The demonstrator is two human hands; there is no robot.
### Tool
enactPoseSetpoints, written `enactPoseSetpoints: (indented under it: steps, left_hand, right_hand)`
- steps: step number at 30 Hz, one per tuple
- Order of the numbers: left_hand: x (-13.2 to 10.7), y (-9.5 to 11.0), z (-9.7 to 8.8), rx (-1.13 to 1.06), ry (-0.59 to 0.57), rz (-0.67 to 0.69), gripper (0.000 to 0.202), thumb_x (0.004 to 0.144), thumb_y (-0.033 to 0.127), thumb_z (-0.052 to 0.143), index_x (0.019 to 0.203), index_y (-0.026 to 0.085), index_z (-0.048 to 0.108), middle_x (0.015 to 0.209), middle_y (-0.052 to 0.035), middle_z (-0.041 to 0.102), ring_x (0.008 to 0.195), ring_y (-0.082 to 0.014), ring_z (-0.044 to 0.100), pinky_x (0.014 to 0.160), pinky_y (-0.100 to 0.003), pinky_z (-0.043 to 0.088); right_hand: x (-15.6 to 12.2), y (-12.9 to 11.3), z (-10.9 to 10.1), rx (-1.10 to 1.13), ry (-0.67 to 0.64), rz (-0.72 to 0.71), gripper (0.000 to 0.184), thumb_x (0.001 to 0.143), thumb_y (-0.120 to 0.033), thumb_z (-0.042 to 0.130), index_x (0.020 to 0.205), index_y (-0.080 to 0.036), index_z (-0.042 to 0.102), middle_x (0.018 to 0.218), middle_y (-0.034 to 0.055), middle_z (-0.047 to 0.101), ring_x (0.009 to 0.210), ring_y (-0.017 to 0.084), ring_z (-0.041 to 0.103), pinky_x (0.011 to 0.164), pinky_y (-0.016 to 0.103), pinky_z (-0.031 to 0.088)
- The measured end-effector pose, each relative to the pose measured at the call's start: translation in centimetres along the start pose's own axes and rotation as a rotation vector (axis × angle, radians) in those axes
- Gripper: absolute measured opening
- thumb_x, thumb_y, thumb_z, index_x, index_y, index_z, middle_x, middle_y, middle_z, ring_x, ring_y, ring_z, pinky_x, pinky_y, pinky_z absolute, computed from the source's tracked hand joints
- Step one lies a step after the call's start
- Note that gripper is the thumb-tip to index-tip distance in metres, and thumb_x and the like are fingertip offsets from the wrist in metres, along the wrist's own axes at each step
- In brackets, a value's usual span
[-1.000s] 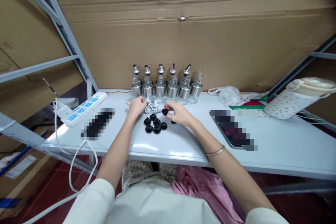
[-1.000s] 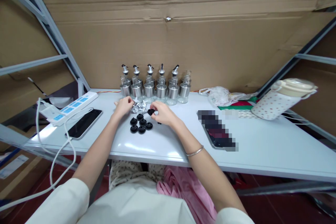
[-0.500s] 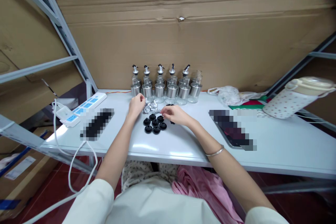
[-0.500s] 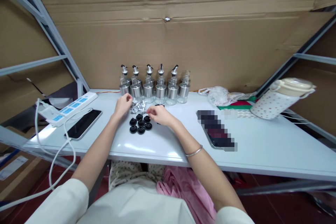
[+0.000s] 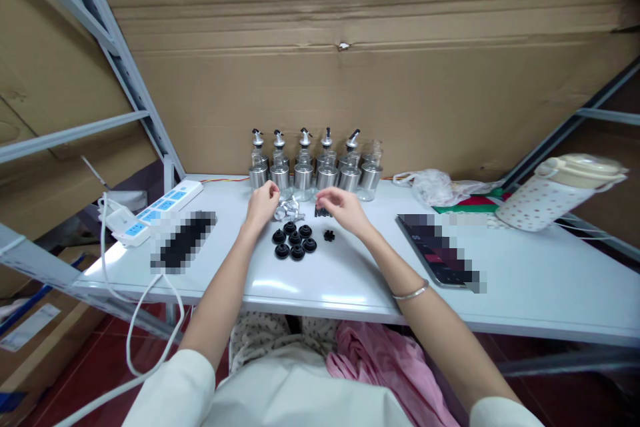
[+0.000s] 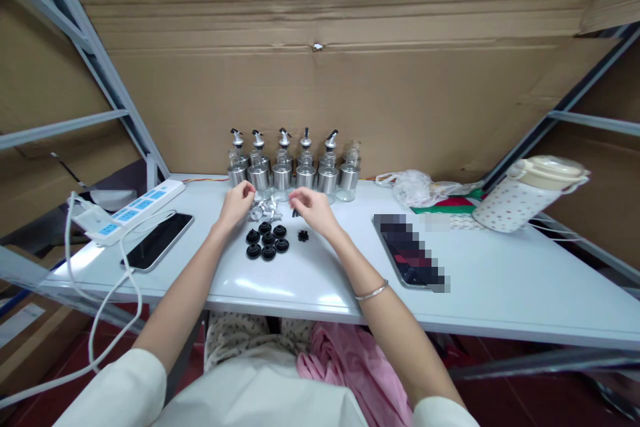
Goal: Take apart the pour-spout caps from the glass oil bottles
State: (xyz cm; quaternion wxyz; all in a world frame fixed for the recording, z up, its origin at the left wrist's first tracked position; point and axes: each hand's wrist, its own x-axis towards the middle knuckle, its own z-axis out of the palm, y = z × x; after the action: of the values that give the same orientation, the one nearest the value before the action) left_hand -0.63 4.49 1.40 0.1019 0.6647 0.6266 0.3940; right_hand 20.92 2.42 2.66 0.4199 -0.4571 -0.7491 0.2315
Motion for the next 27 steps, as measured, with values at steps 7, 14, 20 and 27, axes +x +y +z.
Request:
enactPoseSetpoints:
  steps: [7, 14, 20, 27]
  left_hand:
    - [-0.3, 0.6, 0.4, -0.055, 0.031, 0.084, 0.015, 0.077, 0.014, 0.045, 0.078, 0.02, 0.059, 0.068, 0.0003, 0.06, 0.063, -0.0147, 0.053, 0.062, -0.024, 0.037]
    - [-0.4, 0.9, 0.5, -0.128, 0.083, 0.206, 0.012, 0.078, 0.015, 0.043, 0.077, 0.019, 0.054, 0.066, 0.0018, 0.057, 0.061, -0.0128, 0.052, 0.06, -0.023, 0.038]
    - [-0.5, 0.9, 0.3, -0.136, 0.145, 0.278, 0.009, 0.077, 0.015, 0.045, 0.075, 0.02, 0.052, 0.065, 0.0026, 0.056, 0.059, -0.0126, 0.053, 0.06, -0.022, 0.04]
    - [-0.8, 2.2, 0.1, -0.132, 0.523, 0.276, 0.016, 0.08, 0.014, 0.041, 0.092, 0.019, 0.049, 0.095, -0.009, 0.056, 0.099, -0.0225, 0.051, 0.093, -0.037, 0.04]
  right_hand:
    - [7.4, -0.2, -6.3, -0.345, 0.534, 0.179, 0.029, 0.087, -0.03, 0.044, 0.099, -0.012, 0.063, 0.115, 0.0197, 0.059, 0.117, 0.032, 0.047, 0.099, 0.05, 0.031]
    - [13.9, 0.7, -8.1, -0.507, 0.464, 0.394, 0.031, 0.08, -0.033, 0.061, 0.086, -0.004, 0.069, 0.098, 0.0271, 0.066, 0.102, 0.036, 0.058, 0.089, 0.05, 0.039]
    - [14.7, 1.0, -7.0, -0.468, 0.49, 0.401, 0.022, 0.076, -0.023, 0.062, 0.091, -0.009, 0.07, 0.093, 0.0203, 0.068, 0.093, 0.03, 0.063, 0.08, 0.041, 0.046]
    - [15.5, -2.8, -8.6, -0.336, 0.715, 0.03, 0.024, 0.09, -0.031, 0.045, 0.099, -0.018, 0.062, 0.114, 0.013, 0.054, 0.113, 0.024, 0.051, 0.093, 0.042, 0.04]
